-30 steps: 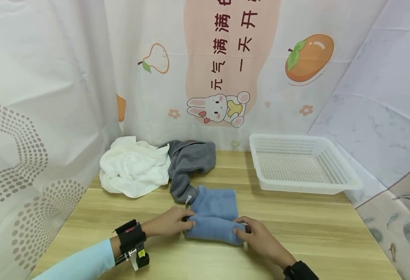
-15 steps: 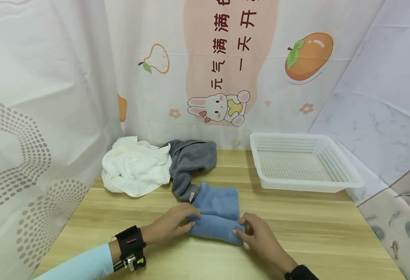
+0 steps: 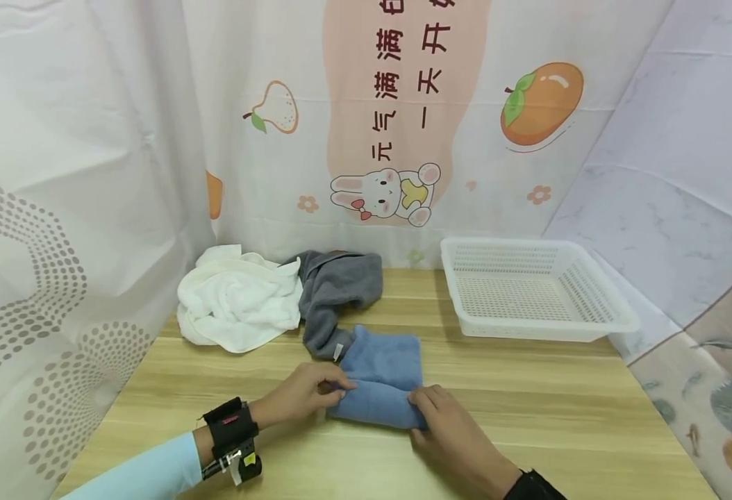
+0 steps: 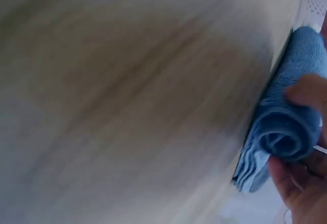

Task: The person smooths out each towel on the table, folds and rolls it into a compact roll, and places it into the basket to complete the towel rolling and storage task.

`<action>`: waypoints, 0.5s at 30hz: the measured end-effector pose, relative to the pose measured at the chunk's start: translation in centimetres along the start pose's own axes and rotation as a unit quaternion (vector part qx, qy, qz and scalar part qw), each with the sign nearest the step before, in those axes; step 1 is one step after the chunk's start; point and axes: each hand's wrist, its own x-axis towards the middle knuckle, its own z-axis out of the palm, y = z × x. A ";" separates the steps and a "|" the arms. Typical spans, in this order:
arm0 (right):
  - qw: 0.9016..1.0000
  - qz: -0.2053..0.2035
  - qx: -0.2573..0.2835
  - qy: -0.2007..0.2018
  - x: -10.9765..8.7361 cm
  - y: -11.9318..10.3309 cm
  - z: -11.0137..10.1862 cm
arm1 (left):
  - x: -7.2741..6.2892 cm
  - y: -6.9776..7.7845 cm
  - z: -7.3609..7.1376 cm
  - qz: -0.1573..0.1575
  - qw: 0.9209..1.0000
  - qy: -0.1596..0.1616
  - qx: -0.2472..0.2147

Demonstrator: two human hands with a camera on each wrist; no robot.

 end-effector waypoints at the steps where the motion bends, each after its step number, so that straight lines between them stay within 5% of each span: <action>1: 1.000 0.014 0.014 -0.008 0.1 0.1 0.0 | -0.2 0.1 0.0 0.030 0.999 0.001 0.036; 5: 0.991 0.066 0.099 -0.054 0.1 0.7 -0.7 | -0.6 0.7 0.3 0.130 0.973 -0.011 0.189; 8: 0.979 0.093 0.164 -0.083 0.0 1.4 -1.5 | -0.6 1.2 0.5 0.150 0.959 -0.031 0.239; 11: 0.961 0.115 0.229 -0.101 -0.2 2.0 -1.9 | -0.3 1.3 0.6 0.136 0.963 -0.051 0.229; 15: 0.925 0.163 0.313 -0.139 -0.7 2.8 -2.1 | 0.3 0.9 0.8 0.086 0.980 -0.082 0.161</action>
